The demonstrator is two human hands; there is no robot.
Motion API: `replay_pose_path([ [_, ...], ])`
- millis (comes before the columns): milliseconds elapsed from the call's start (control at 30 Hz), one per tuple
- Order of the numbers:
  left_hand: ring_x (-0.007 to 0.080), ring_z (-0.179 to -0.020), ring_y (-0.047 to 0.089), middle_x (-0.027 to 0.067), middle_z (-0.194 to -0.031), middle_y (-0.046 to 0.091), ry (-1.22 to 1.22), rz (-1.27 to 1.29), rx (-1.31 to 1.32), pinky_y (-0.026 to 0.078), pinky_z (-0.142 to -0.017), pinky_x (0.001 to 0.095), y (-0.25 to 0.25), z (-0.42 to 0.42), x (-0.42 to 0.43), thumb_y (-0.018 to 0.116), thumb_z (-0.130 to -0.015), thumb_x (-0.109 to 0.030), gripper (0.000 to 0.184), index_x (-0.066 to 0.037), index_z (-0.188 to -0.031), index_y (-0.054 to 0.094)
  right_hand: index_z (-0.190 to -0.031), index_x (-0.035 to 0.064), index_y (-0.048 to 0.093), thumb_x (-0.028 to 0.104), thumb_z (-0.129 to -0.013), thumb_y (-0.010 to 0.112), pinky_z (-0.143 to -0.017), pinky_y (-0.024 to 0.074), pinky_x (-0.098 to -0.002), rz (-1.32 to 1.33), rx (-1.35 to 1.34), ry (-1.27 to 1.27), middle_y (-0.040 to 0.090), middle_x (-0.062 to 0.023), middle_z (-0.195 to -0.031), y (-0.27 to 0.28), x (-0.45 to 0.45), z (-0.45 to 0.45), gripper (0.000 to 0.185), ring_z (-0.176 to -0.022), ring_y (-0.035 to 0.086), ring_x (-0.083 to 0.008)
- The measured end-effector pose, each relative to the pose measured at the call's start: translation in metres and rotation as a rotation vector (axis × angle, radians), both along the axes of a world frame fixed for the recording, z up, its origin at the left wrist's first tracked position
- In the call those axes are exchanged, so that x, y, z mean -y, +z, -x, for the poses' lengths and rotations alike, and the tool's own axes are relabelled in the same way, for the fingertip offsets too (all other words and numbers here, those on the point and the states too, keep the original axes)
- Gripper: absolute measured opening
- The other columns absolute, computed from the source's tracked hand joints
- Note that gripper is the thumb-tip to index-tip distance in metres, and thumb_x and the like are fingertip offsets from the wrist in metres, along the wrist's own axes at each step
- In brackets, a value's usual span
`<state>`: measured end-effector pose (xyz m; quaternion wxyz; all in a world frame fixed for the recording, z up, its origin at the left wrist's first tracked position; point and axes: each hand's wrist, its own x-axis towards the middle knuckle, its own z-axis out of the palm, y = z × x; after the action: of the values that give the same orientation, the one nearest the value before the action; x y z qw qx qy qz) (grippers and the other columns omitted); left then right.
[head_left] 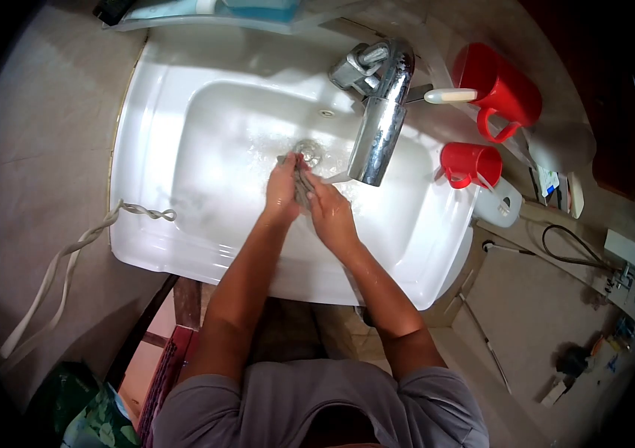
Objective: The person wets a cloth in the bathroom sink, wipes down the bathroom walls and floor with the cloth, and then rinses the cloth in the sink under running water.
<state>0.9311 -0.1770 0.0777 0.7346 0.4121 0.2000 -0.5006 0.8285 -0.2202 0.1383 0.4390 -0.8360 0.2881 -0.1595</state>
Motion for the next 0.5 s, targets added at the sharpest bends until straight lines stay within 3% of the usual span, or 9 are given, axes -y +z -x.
replay_pose_path([
  [67, 0.0169, -0.077, 0.055, 0.0052, -0.090, 0.056, 0.008, 0.044, -0.038, 0.050, -0.072, 0.0324, 0.008, -0.006, -0.002, 0.052, -0.091, -0.032, 0.030, -0.006, -0.105, 0.054, -0.101, 0.0049, 0.061, 0.005, -0.082, 0.056, -0.065, 0.0511, -0.0338, 0.226, 0.020, 0.061, 0.059, -0.0165, -0.100, 0.022, -0.011, -0.003, 0.020, -0.084, 0.061, -0.0338],
  [100, 0.0168, -0.077, 0.055, 0.0052, -0.091, 0.056, 0.012, 0.017, -0.074, 0.050, -0.071, 0.0315, 0.013, -0.005, 0.000, 0.052, -0.092, -0.032, 0.029, -0.006, -0.105, 0.054, -0.098, 0.0072, 0.061, 0.005, -0.078, 0.060, -0.064, 0.0518, -0.0368, 0.244, -0.032, 0.156, 0.057, -0.0145, -0.108, 0.016, -0.018, 0.002, 0.020, -0.081, 0.062, -0.0316],
  [200, 0.0151, -0.073, 0.054, 0.0046, -0.090, 0.056, -0.039, 0.058, -0.009, 0.049, -0.069, 0.0288, -0.015, 0.005, -0.005, 0.052, -0.092, -0.031, 0.027, -0.009, -0.108, 0.055, -0.092, 0.0068, 0.061, 0.008, -0.076, 0.062, -0.060, 0.0508, -0.0378, 0.161, 0.052, 0.309, 0.058, -0.0137, -0.101, 0.028, -0.034, -0.003, 0.016, -0.078, 0.062, -0.0293],
  [233, 0.0147, -0.074, 0.054, 0.0045, -0.090, 0.056, -0.089, 0.072, 0.084, 0.049, -0.069, 0.0283, -0.022, 0.014, -0.011, 0.052, -0.092, -0.032, 0.029, -0.009, -0.109, 0.054, -0.082, 0.0053, 0.058, 0.017, -0.079, 0.062, -0.056, 0.0489, -0.0392, 0.171, -0.040, 0.325, 0.058, -0.0140, -0.085, 0.013, -0.030, -0.005, 0.013, -0.072, 0.060, -0.0285],
  [333, 0.0146, -0.075, 0.054, 0.0051, -0.090, 0.056, -0.155, 0.036, 0.204, 0.048, -0.069, 0.0279, -0.005, 0.024, -0.012, 0.048, -0.093, -0.033, 0.033, -0.004, -0.109, 0.054, -0.084, 0.0022, 0.060, 0.019, -0.072, 0.066, -0.063, 0.0500, -0.0398, -0.102, -0.448, 0.045, 0.061, -0.0168, -0.082, -0.022, 0.013, -0.017, 0.022, -0.074, 0.061, -0.0342],
  [400, 0.0158, -0.078, 0.055, 0.0058, -0.090, 0.056, -0.148, -0.024, 0.113, 0.047, -0.071, 0.0284, 0.010, 0.026, -0.006, 0.045, -0.094, -0.035, 0.037, -0.002, -0.109, 0.054, -0.085, 0.0020, 0.061, 0.024, -0.071, 0.067, -0.062, 0.0497, -0.0407, 0.048, -0.174, -0.150, 0.061, -0.0177, -0.073, -0.046, 0.034, -0.020, 0.027, -0.070, 0.061, -0.0373],
  [433, 0.0169, -0.080, 0.056, 0.0061, -0.091, 0.056, -0.123, -0.057, 0.012, 0.046, -0.074, 0.0289, 0.010, 0.024, -0.001, 0.043, -0.095, -0.037, 0.040, -0.002, -0.109, 0.053, -0.092, 0.0046, 0.062, 0.024, -0.077, 0.060, -0.067, 0.0495, -0.0413, -0.008, -0.118, -0.100, 0.061, -0.0180, -0.082, -0.055, 0.033, -0.014, 0.024, -0.077, 0.060, -0.0386],
  [500, 0.0176, -0.084, 0.055, 0.0058, -0.091, 0.056, -0.266, -0.173, 0.473, 0.045, -0.077, 0.0296, 0.036, 0.016, -0.001, 0.042, -0.095, -0.040, 0.041, -0.004, -0.111, 0.052, -0.101, 0.0058, 0.057, 0.020, -0.081, 0.054, -0.072, 0.0482, -0.0422, 0.025, -0.185, 0.074, 0.058, -0.0188, -0.092, -0.022, 0.014, -0.013, 0.025, -0.084, 0.057, -0.0386],
])
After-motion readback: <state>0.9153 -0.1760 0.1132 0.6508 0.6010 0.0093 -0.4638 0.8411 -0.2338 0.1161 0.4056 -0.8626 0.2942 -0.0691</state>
